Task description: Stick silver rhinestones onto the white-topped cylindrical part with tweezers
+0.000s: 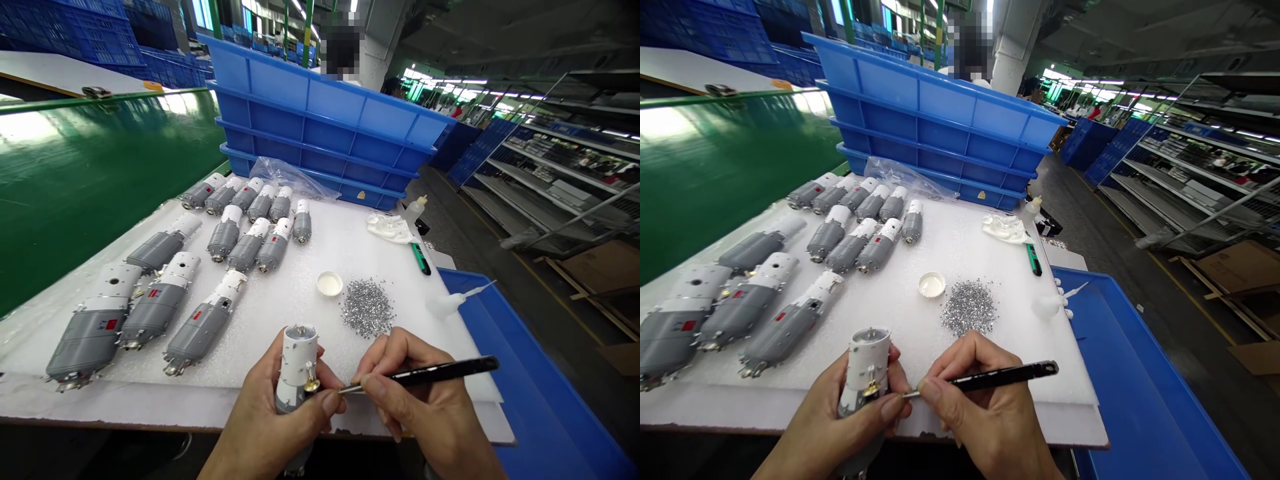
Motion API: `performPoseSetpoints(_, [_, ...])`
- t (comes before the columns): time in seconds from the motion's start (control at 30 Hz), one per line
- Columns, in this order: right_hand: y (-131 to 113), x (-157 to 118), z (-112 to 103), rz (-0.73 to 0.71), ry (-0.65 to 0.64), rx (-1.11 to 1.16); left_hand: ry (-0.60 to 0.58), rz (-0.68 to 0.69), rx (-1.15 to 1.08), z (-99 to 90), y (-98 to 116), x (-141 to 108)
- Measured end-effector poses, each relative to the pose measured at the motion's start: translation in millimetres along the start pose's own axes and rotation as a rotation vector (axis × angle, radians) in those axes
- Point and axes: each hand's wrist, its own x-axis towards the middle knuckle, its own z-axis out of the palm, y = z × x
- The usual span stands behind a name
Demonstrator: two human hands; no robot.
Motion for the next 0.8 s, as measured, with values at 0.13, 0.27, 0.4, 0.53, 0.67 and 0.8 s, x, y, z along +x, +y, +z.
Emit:
performPoseSetpoints(0.13, [0.4, -0.4, -0.7, 0.004, -0.009, -0.009, -0.006, -0.013, 0.000, -0.6, -1.2, 0.4])
performPoseSetpoints(0.27, [-2.0, -0.7, 0.0, 0.009, 0.021, -0.012, 0.000, -0.011, 0.004, -0.5, 0.2, -0.4])
performPoseSetpoints(0.4, [-3.0, -1.2, -0.2, 0.028, 0.023, -0.013, -0.006, -0.027, -0.005, -0.3, 0.8, -0.9])
performPoseSetpoints(0.53, [-1.6, -0.6, -1.3, 0.008, 0.032, 0.003, -0.011, -0.041, -0.007, 0.2, -0.2, -0.5])
performPoseSetpoints(0.67, [-0.3, -0.1, -1.0, 0.006, 0.009, 0.001, -0.015, -0.046, -0.018, 0.2, -2.7, -0.1])
performPoseSetpoints(0.8, [2.0, 0.4, -0.1, 0.003, 0.013, -0.014, -0.011, -0.042, -0.026, -0.2, -5.5, -0.5])
